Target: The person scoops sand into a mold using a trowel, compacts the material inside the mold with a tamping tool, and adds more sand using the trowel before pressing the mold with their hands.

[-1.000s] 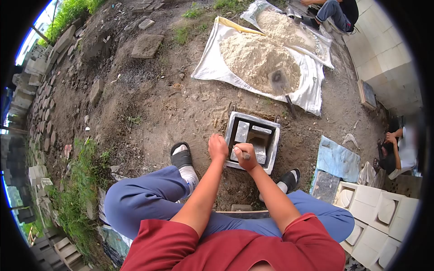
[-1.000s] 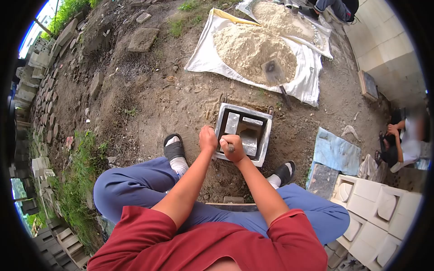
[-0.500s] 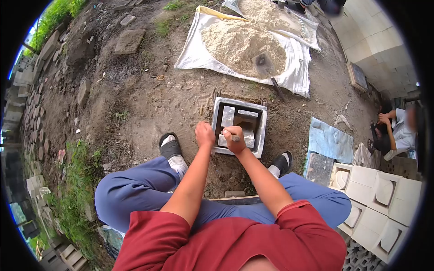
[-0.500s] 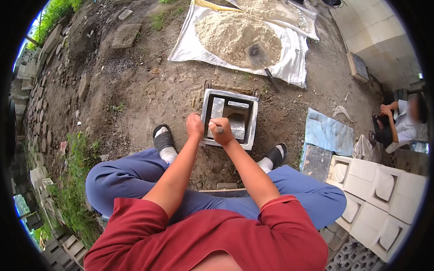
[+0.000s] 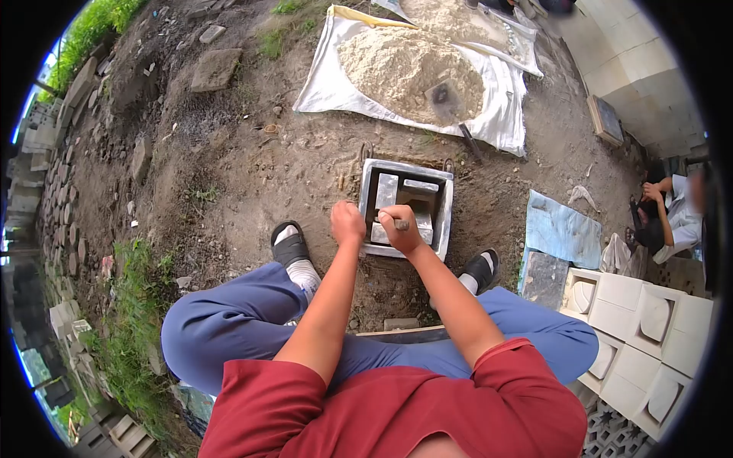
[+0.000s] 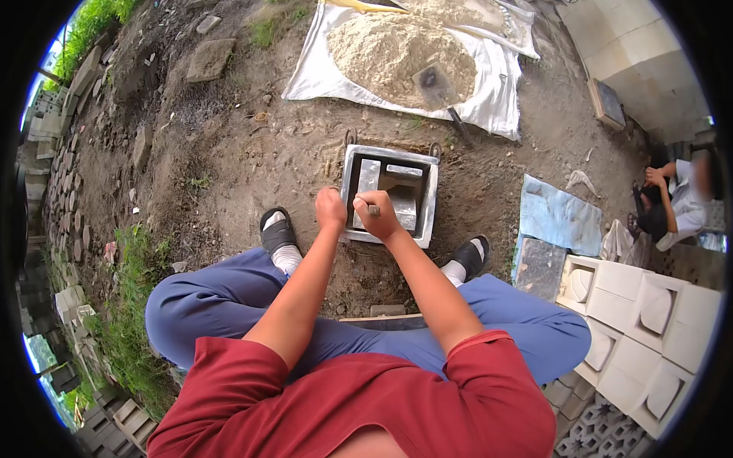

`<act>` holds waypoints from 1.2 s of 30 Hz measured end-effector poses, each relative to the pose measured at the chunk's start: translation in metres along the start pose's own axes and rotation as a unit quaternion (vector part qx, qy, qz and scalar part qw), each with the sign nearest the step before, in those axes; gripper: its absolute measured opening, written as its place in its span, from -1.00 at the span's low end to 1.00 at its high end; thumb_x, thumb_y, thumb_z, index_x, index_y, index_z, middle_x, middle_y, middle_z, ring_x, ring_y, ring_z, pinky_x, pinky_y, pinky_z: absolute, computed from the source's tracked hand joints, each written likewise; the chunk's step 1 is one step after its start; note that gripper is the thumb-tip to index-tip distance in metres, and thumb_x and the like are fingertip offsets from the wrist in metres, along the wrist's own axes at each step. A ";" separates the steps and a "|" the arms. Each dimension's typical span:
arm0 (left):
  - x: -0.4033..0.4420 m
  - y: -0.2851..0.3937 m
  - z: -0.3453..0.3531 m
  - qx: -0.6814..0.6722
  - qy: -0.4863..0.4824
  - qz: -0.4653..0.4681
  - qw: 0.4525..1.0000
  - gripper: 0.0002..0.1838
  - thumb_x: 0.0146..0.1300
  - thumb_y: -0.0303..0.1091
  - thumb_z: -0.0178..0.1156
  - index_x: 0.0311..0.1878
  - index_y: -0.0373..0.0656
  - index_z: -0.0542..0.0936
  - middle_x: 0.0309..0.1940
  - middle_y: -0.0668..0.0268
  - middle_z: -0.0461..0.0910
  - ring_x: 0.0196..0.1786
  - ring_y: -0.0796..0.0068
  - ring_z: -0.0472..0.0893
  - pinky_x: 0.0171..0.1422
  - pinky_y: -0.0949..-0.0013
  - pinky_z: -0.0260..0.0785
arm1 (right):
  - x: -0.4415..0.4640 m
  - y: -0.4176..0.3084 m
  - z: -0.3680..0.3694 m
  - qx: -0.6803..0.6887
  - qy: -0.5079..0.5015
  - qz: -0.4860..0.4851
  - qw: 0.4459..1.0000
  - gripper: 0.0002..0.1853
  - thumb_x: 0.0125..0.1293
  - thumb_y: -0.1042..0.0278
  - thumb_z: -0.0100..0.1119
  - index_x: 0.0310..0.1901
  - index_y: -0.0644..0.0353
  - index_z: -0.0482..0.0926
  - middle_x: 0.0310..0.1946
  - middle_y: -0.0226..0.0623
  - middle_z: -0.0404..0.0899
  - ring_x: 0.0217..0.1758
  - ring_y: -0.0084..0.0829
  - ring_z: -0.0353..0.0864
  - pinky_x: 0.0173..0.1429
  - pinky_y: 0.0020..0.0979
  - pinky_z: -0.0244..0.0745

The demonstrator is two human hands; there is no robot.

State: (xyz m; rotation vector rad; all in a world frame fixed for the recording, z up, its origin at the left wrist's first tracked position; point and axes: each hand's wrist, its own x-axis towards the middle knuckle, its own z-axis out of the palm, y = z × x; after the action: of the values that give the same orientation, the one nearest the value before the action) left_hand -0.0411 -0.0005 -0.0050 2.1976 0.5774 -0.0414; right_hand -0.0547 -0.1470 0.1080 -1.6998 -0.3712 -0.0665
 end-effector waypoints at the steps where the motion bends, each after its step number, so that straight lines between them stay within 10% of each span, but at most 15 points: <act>1: 0.000 -0.003 0.002 0.003 0.001 0.008 1.000 -0.57 0.50 -0.10 -0.16 -0.04 -0.18 0.63 0.09 -0.01 0.62 0.22 -0.13 0.53 0.36 -0.11 0.33 | -0.002 0.004 0.004 -0.038 -0.018 -0.049 0.998 -0.64 0.39 0.43 0.04 -0.59 0.28 0.28 -0.68 -0.18 0.16 -0.63 -0.35 0.19 -0.46 -0.23 0.18; 30: 0.006 -0.007 0.004 -0.006 0.010 0.025 1.000 -0.56 0.47 -0.15 -0.18 -0.06 -0.25 0.62 0.08 -0.05 0.62 0.22 -0.14 0.52 0.39 -0.07 0.31 | 0.041 -0.040 -0.012 0.161 0.057 0.121 0.978 -0.56 0.50 0.48 -0.04 -0.63 0.16 0.22 -0.67 -0.57 0.21 -0.59 -0.68 0.11 -0.49 -0.41 0.03; 36: 0.003 -0.005 0.003 0.008 0.012 0.016 1.000 -0.58 0.48 -0.16 -0.17 -0.08 -0.23 0.63 0.09 0.00 0.62 0.24 -0.10 0.51 0.41 -0.06 0.31 | 0.004 0.005 0.007 -0.020 0.042 0.061 0.997 -0.59 0.40 0.33 0.08 -0.58 0.30 0.26 -0.69 -0.25 0.16 -0.61 -0.45 0.19 -0.45 -0.22 0.13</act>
State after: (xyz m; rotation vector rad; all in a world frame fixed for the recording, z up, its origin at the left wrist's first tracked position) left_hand -0.0403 0.0011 -0.0111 2.2255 0.5575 -0.0046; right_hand -0.0506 -0.1402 0.1035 -1.7496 -0.2048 -0.0562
